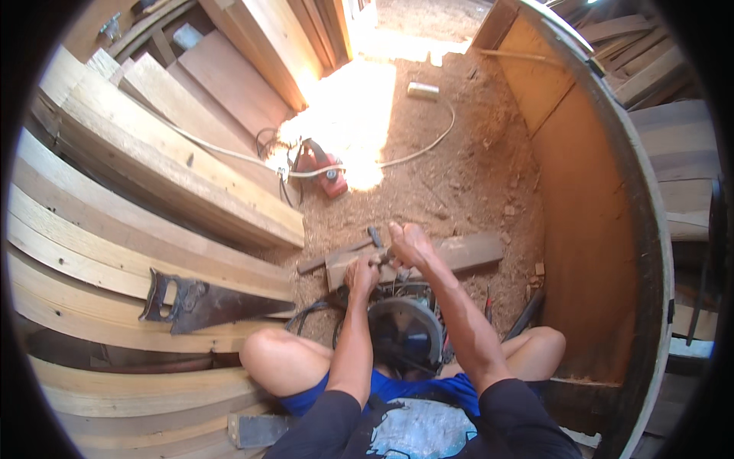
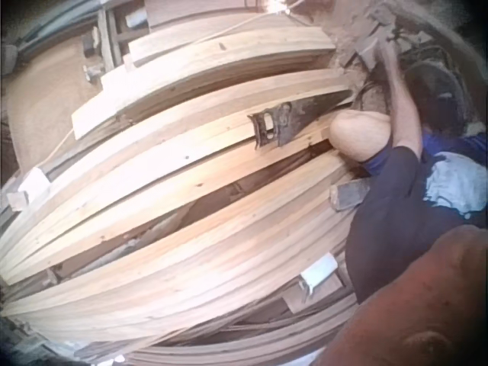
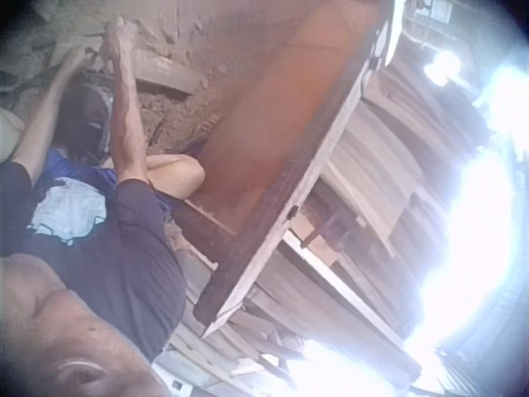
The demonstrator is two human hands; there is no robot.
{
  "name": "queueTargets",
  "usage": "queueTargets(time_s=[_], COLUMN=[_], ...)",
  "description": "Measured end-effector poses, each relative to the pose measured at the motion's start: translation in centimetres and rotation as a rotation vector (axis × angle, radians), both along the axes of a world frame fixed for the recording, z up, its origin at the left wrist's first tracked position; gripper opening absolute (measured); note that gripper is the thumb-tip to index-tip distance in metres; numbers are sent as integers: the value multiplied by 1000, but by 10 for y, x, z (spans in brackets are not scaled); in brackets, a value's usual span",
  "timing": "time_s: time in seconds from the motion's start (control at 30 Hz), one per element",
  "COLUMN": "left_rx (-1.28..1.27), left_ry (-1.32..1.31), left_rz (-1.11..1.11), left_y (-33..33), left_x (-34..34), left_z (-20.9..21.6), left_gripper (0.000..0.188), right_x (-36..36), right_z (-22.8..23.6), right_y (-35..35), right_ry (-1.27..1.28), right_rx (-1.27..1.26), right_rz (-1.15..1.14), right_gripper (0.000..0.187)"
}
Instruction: The person repairs a circular saw by examining the internal wiring and then using a chisel and hammer to adjust a wooden block supporting it.
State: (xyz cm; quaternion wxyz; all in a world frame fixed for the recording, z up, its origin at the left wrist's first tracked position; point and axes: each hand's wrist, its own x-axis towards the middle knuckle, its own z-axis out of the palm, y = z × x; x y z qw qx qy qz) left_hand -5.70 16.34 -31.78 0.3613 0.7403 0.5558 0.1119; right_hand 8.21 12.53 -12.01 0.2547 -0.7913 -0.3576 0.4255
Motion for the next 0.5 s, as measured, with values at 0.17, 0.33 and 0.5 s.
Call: queueTargets(time_s=[0.17,0.33,0.5], left_rx=[29,185,143], left_ry=[-28,-359,-662], left_rz=[-130,-268,-311], left_y=[3,-11,-13], left_x=[-3,15,33], left_z=[25,74,80], left_gripper=[53,72,52], right_x=[7,6,7], right_z=[4,11,-6], right_y=[5,4,4], right_ry=[4,25,-218], right_rx=[7,10,54], right_rz=[-46,-98,-84], right_gripper=[62,63,73])
